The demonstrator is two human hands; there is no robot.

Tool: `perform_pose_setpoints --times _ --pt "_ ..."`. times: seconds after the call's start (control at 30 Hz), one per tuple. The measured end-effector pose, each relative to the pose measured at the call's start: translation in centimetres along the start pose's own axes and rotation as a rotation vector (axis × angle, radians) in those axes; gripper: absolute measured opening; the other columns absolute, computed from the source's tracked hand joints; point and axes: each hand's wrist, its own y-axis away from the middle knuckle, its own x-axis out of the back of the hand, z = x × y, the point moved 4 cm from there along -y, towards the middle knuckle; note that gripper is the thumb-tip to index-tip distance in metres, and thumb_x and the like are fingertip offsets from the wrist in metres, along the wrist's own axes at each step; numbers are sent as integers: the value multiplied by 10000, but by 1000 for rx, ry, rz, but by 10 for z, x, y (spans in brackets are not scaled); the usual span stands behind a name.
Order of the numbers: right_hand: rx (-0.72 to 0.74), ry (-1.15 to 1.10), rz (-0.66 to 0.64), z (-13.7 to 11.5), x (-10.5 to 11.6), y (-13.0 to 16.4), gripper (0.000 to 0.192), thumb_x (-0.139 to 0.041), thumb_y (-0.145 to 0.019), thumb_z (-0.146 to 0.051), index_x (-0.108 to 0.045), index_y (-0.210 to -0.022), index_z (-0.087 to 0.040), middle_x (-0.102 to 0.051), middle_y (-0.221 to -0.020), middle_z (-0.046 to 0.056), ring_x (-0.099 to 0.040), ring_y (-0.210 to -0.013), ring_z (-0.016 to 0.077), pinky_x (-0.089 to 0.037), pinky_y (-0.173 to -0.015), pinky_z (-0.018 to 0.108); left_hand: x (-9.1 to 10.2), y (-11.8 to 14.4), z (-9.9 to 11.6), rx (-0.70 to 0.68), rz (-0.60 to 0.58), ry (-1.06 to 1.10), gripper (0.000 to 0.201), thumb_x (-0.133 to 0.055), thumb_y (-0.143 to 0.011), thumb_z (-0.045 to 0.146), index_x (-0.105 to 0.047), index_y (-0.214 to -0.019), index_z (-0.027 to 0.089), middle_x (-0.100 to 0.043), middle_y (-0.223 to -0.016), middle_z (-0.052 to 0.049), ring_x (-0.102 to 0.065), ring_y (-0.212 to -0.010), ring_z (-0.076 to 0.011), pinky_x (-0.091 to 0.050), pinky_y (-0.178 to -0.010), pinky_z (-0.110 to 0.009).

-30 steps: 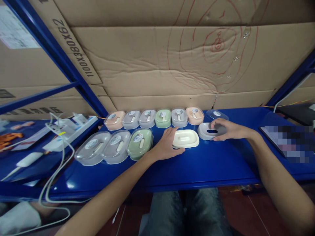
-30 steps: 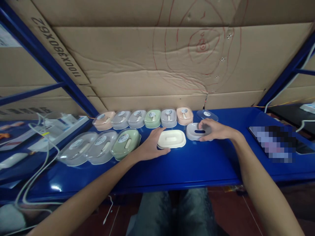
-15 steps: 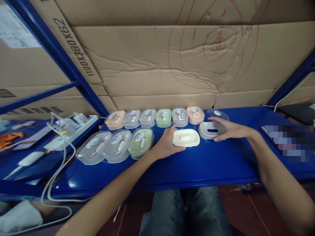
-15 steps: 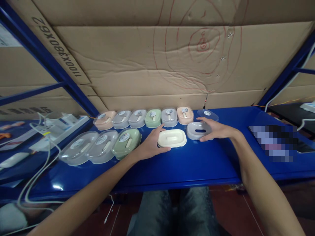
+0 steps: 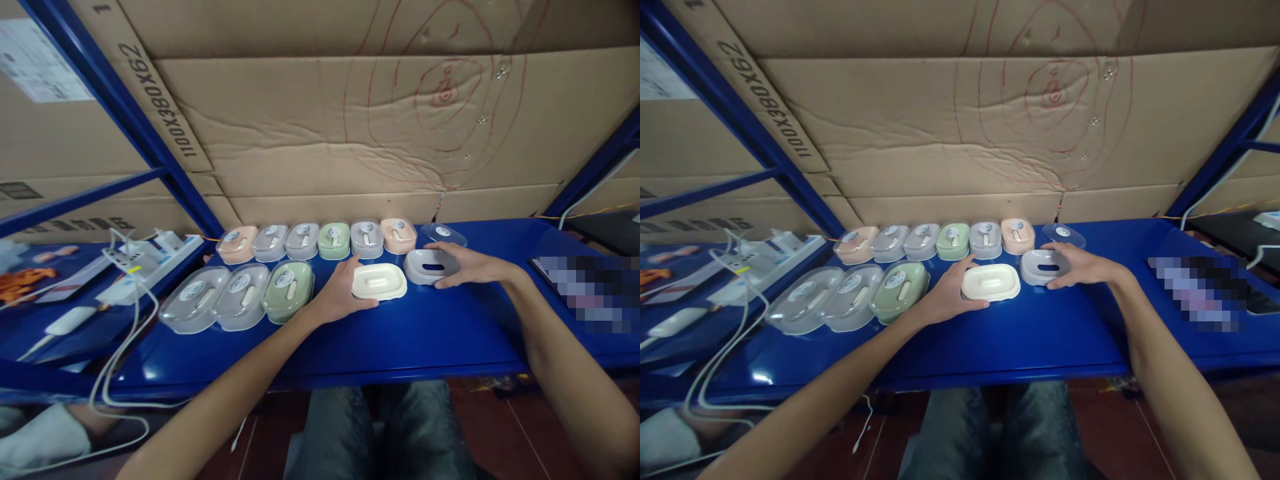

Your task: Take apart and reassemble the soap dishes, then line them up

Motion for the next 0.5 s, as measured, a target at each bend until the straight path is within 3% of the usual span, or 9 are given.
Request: perform_pose_setpoints --times 0.1,0.3,0.4,0.5 --pt "-12 -9 -14 1 -1 0 1161 -946 -626 -664 -515 -1638 -291 -544 -1641 160 -577 -1427 497 -546 -1178 654 1 0 0 1 17 8 1146 -949 -743 518 -360 -1672 196 -493 -1616 -225 -420 -1554 -451 -310 -1299 -645" --pt "-2 8 -11 1 -1 -2 1126 -959 -630 -630 -541 -1615 -277 -573 -1607 155 -537 -1466 486 -462 -1260 648 1 1 2 -18 26 16 1115 -952 -748 500 -380 -1658 205 -559 -1538 -205 -485 -1493 -433 -337 -1280 -638" --pt "21 38 -5 2 -1 -3 1086 -952 -646 -639 -562 -1591 -275 -590 -1585 160 -547 -1464 472 -415 -1291 657 1 1 1 -16 17 13 1119 -943 -756 509 -370 -1660 182 -546 -1550 -216 -470 -1508 -431 -331 -1288 -623" --pt "59 32 30 6 -1 -4 1040 -963 -636 -641 -602 -1546 -291 -625 -1540 158 -603 -1400 477 -453 -1245 703 1 1 1 -6 20 -4 1085 -935 -759 517 -395 -1638 185 -511 -1587 -223 -434 -1535 -441 -323 -1289 -636"
